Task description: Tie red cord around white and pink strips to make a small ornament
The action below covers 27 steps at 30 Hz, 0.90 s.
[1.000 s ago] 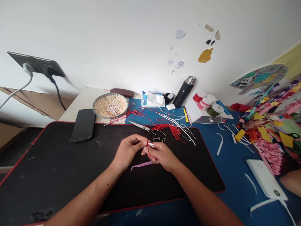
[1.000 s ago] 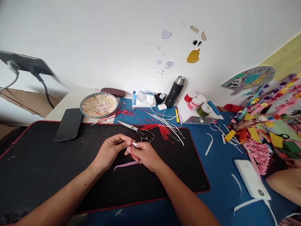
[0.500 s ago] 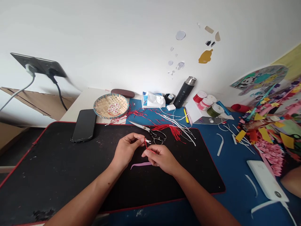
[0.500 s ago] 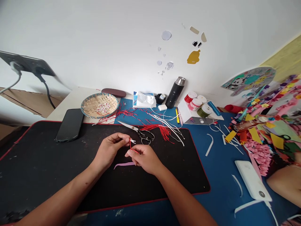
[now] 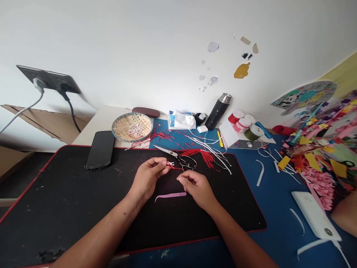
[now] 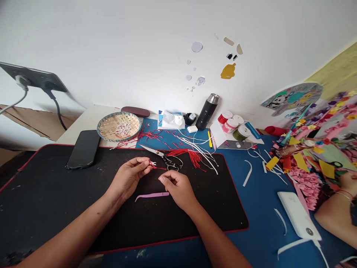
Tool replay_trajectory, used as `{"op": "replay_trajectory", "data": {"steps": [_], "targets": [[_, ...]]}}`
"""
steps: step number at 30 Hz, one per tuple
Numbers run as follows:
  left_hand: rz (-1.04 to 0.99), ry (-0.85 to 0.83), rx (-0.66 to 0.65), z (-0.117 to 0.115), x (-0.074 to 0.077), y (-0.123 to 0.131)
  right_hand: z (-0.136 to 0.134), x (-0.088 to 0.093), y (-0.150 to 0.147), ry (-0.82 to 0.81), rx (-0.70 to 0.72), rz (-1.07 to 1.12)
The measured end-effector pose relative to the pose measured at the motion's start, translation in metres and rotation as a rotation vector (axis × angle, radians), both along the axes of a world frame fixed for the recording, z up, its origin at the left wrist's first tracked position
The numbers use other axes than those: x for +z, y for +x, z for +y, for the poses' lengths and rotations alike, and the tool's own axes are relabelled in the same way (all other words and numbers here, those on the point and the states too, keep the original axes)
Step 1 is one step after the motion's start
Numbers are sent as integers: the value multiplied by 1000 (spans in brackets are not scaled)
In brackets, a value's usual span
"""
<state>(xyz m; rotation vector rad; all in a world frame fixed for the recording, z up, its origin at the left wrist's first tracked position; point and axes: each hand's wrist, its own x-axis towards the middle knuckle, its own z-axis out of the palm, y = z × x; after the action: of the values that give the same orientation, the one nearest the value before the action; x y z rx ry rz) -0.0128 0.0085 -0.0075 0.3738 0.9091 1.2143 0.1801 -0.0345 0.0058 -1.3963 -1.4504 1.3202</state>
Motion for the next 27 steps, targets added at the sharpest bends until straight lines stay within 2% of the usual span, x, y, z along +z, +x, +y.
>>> {"op": "replay_trajectory", "data": {"steps": [7, 13, 20, 23, 27], "targets": [[-4, 6, -17, -4, 4, 3, 2, -5, -6, 123, -104, -39], [73, 79, -32, -7, 9, 4, 6, -8, -20, -49, -126, 202], [166, 162, -42, -11, 11, 7, 6, -5, -34, -151, -226, 392], [198, 180, -40, -12, 12, 7, 6, -5, -38, -191, -252, 440], [214, 182, -37, -12, 12, 8, 4, -6, -39, -152, -311, 407]]}}
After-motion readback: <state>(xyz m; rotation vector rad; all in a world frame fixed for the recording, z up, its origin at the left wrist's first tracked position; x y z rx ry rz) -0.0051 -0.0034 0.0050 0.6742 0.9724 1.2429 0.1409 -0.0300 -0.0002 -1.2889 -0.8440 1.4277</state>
